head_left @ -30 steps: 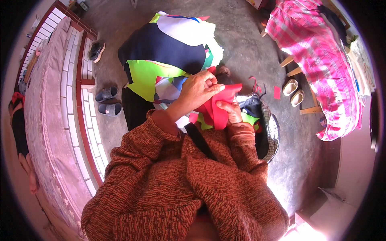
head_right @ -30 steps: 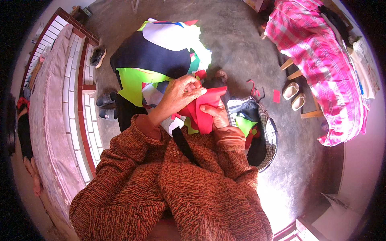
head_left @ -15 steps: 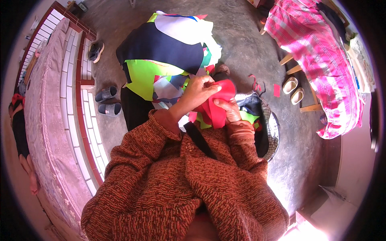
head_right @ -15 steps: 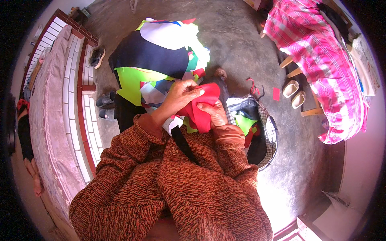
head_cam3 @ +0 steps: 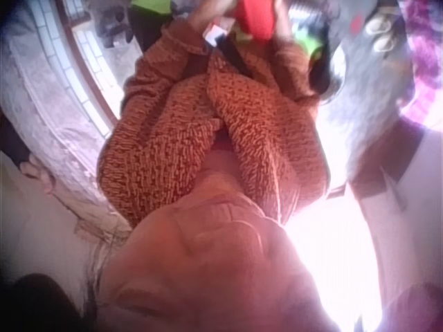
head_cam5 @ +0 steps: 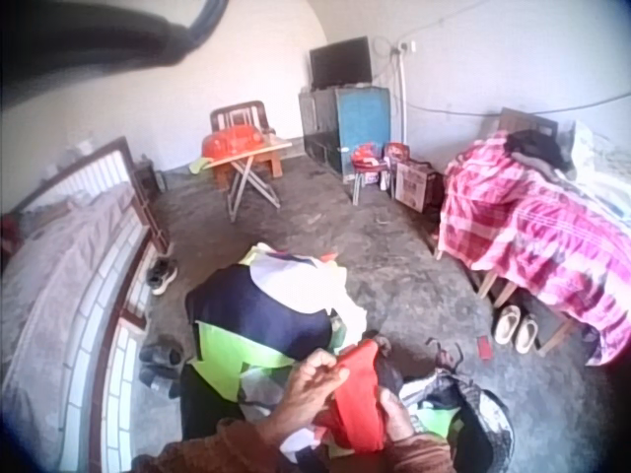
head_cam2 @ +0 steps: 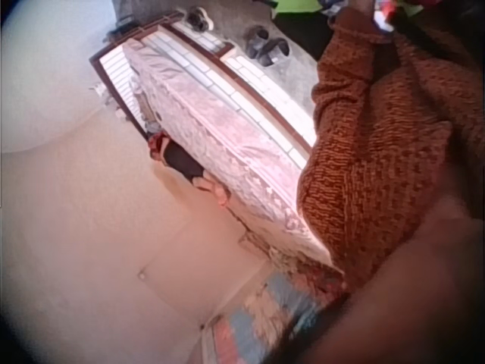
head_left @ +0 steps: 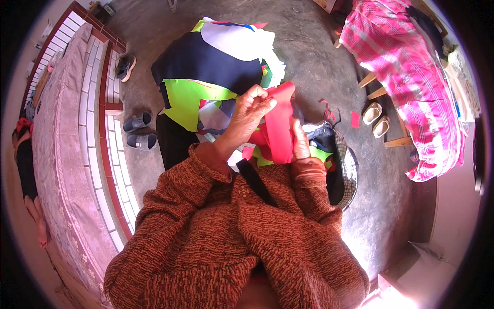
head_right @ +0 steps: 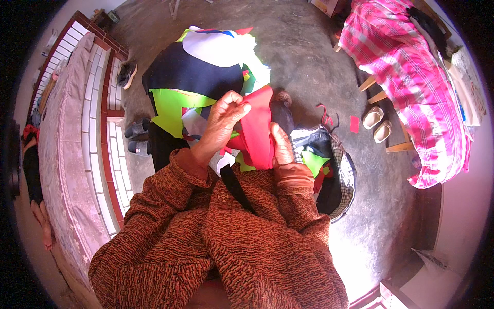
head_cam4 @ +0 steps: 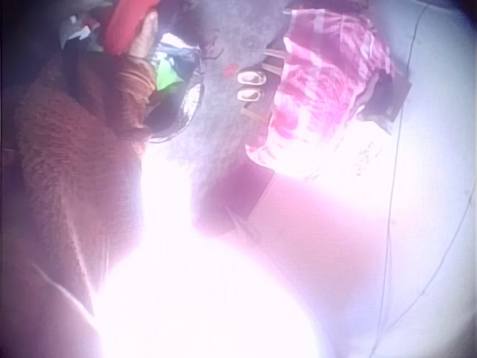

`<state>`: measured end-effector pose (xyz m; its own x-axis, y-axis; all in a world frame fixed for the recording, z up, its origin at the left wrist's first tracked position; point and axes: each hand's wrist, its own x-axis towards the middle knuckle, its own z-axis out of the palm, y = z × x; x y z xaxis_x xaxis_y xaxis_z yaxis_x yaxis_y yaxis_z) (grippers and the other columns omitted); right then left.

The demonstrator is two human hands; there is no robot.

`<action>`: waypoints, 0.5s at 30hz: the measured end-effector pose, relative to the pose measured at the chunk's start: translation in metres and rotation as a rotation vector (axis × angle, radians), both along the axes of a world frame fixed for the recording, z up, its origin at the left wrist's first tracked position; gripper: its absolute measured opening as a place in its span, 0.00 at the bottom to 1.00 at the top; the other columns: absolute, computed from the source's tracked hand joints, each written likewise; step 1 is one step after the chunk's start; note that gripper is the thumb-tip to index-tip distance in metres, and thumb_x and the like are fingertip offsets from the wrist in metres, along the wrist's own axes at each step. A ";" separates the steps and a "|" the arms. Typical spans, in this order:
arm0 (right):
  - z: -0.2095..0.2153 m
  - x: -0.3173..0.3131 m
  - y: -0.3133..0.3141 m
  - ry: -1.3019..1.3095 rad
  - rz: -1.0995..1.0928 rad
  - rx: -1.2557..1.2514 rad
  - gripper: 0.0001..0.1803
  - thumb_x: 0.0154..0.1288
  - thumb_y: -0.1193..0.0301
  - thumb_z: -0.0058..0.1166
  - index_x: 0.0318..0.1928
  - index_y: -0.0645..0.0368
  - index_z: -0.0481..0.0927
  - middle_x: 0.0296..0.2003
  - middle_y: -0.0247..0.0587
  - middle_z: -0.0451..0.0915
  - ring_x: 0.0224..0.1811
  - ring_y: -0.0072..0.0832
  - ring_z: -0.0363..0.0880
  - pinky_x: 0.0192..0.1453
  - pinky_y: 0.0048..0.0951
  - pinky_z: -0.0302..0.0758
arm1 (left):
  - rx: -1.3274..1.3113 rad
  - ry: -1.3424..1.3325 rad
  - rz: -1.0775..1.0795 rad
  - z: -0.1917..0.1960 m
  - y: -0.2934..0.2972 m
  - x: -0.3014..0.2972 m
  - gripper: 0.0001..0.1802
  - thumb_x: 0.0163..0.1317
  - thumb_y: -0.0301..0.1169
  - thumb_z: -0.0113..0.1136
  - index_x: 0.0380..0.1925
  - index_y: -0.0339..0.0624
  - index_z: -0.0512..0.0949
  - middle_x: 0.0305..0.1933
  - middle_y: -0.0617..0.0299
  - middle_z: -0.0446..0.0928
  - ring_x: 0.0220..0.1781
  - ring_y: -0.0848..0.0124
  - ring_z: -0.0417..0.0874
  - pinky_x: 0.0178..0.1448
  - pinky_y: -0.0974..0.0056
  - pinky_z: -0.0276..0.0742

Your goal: The person sits on the floor and assembles a spherical paper craft by attaching colorful paper pieces to a partially completed structure. They pick up individual pieces from a bag and press them onto the surface of the craft, rotating the object to access different areas.

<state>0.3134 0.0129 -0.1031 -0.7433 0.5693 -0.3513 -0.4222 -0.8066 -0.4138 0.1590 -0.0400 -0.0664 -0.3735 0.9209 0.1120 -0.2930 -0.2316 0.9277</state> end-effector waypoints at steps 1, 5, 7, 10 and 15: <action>-0.009 0.000 0.002 0.025 -0.010 0.012 0.11 0.62 0.69 0.58 0.43 0.59 0.76 0.42 0.41 0.80 0.44 0.31 0.79 0.51 0.35 0.77 | 0.004 -0.027 0.013 0.000 0.000 0.001 0.06 0.62 0.23 0.58 0.30 0.43 0.69 0.31 0.75 0.69 0.33 0.87 0.67 0.40 0.79 0.64; -0.032 -0.001 0.008 0.079 -0.048 0.145 0.06 0.62 0.71 0.57 0.31 0.54 0.72 0.37 0.39 0.80 0.39 0.30 0.79 0.46 0.34 0.78 | 0.075 -0.074 0.058 0.006 0.001 0.003 0.06 0.64 0.24 0.56 0.32 0.45 0.68 0.31 0.74 0.69 0.32 0.87 0.66 0.37 0.77 0.65; -0.033 -0.002 0.009 0.084 -0.046 0.219 0.07 0.61 0.73 0.57 0.30 0.53 0.71 0.36 0.38 0.80 0.38 0.29 0.79 0.45 0.33 0.78 | 0.063 -0.083 0.102 0.015 -0.001 0.007 0.08 0.64 0.25 0.56 0.31 0.45 0.66 0.29 0.75 0.65 0.31 0.88 0.61 0.34 0.79 0.61; -0.035 0.000 0.012 0.081 -0.038 0.234 0.07 0.59 0.76 0.57 0.31 0.53 0.72 0.38 0.38 0.80 0.39 0.30 0.79 0.46 0.34 0.79 | 0.157 -0.169 0.023 0.009 -0.004 0.000 0.02 0.67 0.24 0.51 0.36 0.43 0.68 0.36 0.68 0.72 0.38 0.81 0.73 0.44 0.72 0.72; -0.035 0.017 0.025 0.096 -0.205 0.152 0.09 0.57 0.79 0.56 0.35 0.52 0.72 0.44 0.39 0.78 0.48 0.35 0.78 0.53 0.43 0.77 | 0.218 -0.335 0.075 0.039 -0.011 0.002 0.04 0.67 0.24 0.51 0.36 0.43 0.67 0.37 0.68 0.73 0.40 0.82 0.73 0.48 0.70 0.71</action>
